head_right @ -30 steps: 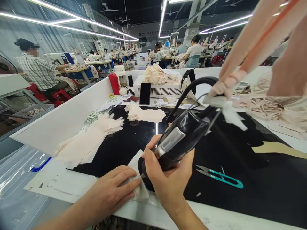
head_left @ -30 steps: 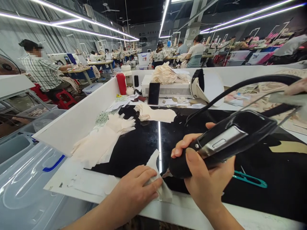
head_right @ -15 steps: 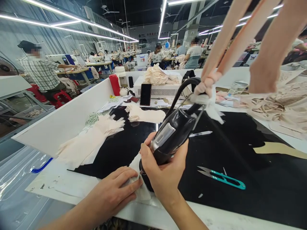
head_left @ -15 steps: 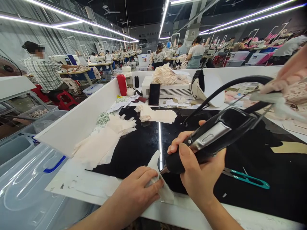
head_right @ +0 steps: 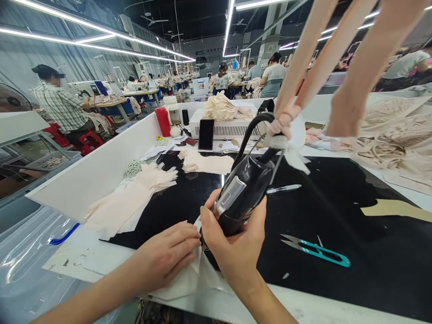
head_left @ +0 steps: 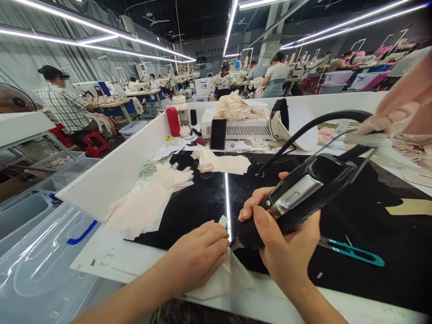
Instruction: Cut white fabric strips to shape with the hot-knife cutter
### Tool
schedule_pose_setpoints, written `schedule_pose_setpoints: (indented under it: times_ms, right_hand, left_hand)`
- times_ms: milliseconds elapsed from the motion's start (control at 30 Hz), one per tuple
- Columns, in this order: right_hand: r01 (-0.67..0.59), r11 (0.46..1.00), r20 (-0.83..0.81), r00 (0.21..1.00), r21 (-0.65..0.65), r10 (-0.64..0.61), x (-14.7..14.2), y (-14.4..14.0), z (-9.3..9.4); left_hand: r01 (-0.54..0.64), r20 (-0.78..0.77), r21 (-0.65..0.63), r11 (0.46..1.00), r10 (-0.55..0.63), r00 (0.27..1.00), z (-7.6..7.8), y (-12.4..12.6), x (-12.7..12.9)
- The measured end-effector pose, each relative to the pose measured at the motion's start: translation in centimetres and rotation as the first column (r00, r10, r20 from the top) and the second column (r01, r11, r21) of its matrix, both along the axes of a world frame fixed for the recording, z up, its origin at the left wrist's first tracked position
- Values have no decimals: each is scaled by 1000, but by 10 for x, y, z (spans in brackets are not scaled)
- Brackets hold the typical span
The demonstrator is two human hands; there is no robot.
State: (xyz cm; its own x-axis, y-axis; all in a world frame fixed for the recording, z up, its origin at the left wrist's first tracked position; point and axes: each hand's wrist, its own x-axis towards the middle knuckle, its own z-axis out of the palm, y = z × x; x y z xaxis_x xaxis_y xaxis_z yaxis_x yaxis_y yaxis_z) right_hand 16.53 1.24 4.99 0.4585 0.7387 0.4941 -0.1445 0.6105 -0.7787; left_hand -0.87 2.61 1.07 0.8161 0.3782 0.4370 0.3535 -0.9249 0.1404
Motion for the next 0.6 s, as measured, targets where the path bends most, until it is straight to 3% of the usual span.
schedule_pose_setpoints:
  times_ms: [200,467,600]
  right_hand:
    - [33,999,33,999,13,-34,0,0,0]
    - [82,997,30,996,8,-82,-4,1,4]
    - [90,996,29,995,16,-91,-4,0,4]
  left_hand:
    - [96,-49,-159,983,-105,993,-5,34,-12]
    - [127,-73,-183,975,-142,987,-3,35,-25]
    - [134,-129,-126,983,-150,980,-2,36,-29]
